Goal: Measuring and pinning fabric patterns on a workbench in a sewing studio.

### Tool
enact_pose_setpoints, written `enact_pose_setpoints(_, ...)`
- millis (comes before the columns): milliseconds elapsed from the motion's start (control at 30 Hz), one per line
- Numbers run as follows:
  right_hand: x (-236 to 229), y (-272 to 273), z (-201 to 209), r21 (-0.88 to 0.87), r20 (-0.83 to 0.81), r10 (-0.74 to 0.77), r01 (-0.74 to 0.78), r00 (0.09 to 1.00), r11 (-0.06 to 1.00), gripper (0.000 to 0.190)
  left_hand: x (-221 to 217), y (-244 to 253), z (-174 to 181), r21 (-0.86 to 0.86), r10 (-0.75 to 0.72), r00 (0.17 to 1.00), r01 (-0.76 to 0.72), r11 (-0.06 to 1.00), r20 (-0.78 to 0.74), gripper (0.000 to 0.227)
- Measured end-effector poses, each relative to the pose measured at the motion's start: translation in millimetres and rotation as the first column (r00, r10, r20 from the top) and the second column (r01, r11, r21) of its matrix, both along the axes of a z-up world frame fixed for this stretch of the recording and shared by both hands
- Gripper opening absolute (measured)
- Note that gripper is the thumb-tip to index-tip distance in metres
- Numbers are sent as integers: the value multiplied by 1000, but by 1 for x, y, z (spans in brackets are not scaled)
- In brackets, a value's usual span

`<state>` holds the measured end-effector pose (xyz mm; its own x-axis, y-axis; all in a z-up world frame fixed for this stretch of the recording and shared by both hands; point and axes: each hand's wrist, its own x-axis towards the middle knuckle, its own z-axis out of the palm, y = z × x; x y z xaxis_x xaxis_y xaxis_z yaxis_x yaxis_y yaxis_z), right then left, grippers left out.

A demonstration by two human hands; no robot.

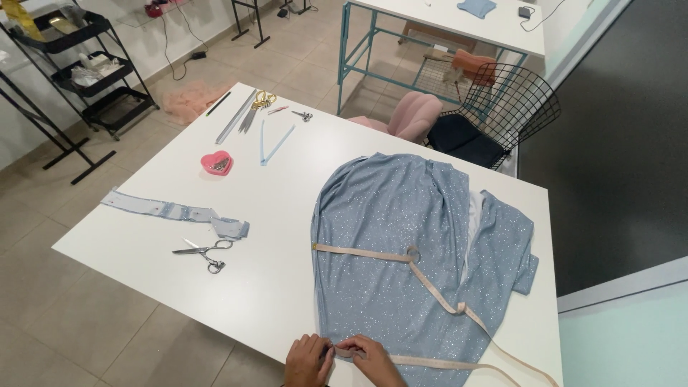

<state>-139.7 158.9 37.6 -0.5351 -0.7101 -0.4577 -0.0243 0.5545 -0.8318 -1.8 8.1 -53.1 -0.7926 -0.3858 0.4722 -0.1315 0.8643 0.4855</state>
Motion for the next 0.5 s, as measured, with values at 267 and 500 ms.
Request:
enact_pose_setpoints(267,-2,1,-10,-59,-2,-6,6,1000,998,54,-1,-1,-3,-19,-9,1000,9,1000,-21,15)
enact_pose_setpoints(500,-4,2,-16,-79,-9,7,-8,1000,997,49,-1,-1,-3,-23,-8,1000,8,1000,-3,14)
